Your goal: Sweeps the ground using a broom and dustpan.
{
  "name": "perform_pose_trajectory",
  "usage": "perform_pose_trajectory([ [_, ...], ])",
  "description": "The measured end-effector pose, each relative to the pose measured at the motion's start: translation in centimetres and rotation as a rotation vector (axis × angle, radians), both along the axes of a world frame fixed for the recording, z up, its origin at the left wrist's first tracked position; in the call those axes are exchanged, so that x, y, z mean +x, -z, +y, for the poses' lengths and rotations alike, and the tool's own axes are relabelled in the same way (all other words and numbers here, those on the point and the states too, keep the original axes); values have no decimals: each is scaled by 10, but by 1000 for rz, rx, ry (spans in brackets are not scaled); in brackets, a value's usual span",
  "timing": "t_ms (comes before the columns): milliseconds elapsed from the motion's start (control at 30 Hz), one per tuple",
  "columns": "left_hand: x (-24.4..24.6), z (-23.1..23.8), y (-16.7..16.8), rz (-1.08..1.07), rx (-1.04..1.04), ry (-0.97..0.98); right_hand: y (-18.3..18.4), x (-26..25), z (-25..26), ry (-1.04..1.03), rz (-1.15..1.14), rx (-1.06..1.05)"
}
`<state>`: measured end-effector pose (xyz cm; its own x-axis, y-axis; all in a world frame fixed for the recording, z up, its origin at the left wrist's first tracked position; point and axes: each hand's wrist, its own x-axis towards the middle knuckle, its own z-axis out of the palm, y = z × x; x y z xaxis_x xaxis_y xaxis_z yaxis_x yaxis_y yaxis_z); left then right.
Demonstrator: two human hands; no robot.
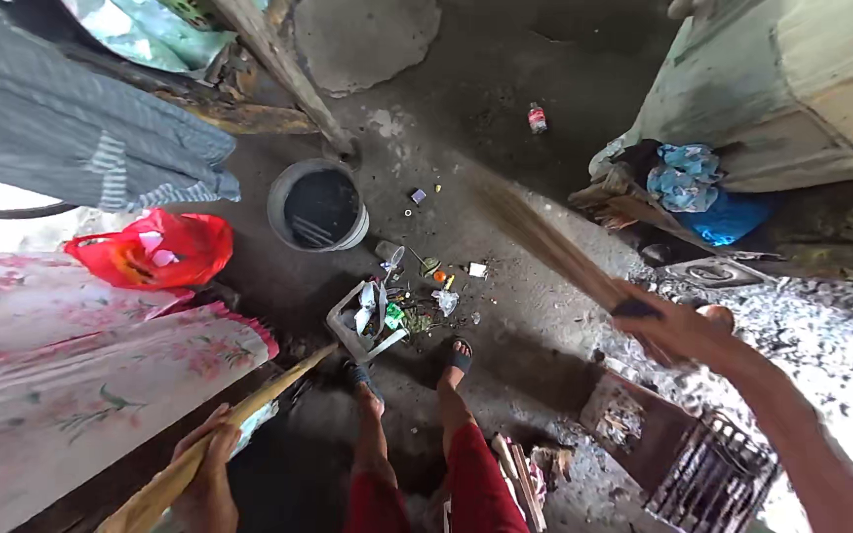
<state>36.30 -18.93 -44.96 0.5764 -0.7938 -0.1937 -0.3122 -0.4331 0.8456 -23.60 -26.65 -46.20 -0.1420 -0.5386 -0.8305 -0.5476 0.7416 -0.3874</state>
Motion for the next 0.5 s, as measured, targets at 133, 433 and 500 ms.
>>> perform_pose_trajectory([
  [133, -20, -25, 3, -33, 22, -34, 124, 53, -128, -29, 73, -146],
  [433, -29, -89, 16, -10, -13, 58, 109, 72, -57, -462, -18, 273],
  [500, -31, -97, 14, -7, 15, 48, 49, 52, -29, -366, -30, 277],
])
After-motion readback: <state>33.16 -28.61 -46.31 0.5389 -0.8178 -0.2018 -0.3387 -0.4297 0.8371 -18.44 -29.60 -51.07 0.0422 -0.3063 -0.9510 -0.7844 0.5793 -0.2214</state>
